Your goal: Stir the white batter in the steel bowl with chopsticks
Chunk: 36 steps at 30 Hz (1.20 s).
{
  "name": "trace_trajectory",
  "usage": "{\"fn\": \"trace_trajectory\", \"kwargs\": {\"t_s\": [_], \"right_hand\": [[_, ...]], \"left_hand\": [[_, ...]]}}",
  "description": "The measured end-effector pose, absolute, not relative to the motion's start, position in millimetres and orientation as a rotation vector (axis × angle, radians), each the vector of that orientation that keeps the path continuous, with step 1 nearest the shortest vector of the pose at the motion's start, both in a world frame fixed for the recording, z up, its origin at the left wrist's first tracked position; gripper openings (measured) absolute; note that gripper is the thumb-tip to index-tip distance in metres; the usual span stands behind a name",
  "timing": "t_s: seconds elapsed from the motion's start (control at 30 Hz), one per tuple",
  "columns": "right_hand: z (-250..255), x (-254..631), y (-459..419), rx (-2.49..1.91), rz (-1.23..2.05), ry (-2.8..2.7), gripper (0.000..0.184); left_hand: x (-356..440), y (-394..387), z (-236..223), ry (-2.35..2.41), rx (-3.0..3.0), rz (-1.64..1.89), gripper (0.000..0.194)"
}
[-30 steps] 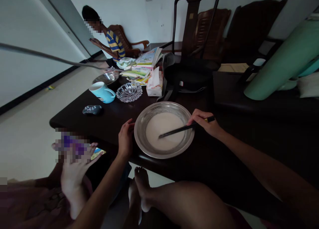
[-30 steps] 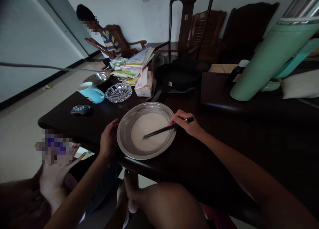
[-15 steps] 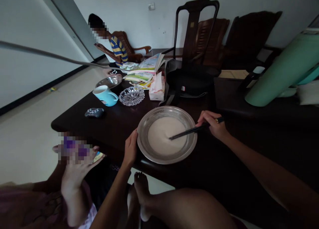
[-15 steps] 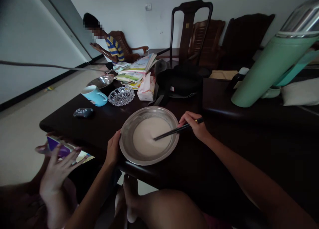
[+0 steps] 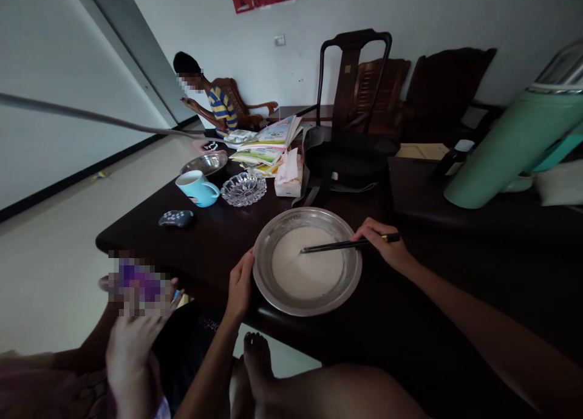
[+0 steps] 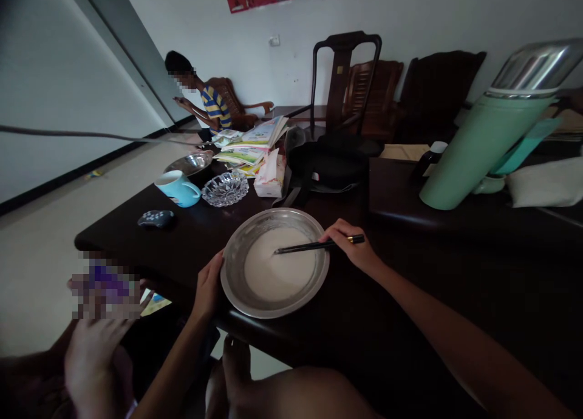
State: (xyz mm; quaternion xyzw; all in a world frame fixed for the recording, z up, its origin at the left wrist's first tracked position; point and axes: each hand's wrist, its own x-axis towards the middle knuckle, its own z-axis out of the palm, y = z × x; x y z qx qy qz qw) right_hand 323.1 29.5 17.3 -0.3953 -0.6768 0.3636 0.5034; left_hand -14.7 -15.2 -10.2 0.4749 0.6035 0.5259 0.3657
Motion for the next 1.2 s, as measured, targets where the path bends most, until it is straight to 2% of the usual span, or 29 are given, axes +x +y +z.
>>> {"fn": "trace_trajectory", "kwargs": {"t_s": [0.13, 0.23, 0.33, 0.43, 0.53, 0.77, 0.83, 1.0, 1.2], "right_hand": [[14, 321, 30, -0.923, 0.998, -1.514, 0.042], [14, 319, 30, -0.943, 0.915, -1.656, 0.040], [15, 320, 30, -0.994, 0.870, -1.514, 0.041], [18, 317, 27, -0.976, 0.949, -1.373, 0.041], [24, 306, 22, -0.961, 1.008, -1.498, 0.038], [33, 314, 11, -1.059, 0.741, -1.434, 0.040], [31, 317, 7, -1.038, 0.778, -1.385, 0.043], [24, 315, -1, -1.004, 0.898, -1.416, 0.035], [18, 311, -1, -0.902, 0.977, -1.138, 0.050]], "left_hand": [[-13, -16, -9, 1.573, 1.234, 1.354, 0.070], [-12, -16, -8, 1.569, 1.243, 1.360, 0.070], [-13, -15, -8, 1.556, 1.247, 1.357, 0.071], [-13, -16, -9, 1.566, 1.254, 1.356, 0.072], [-12, -16, -8, 1.576, 1.242, 1.357, 0.073], [-13, -17, -7, 1.546, 1.212, 1.346, 0.073], [-15, -17, -8, 1.552, 1.207, 1.335, 0.075], [-15, -16, -8, 1.567, 1.193, 1.327, 0.077], [-14, -17, -5, 1.541, 1.190, 1.338, 0.073]]}}
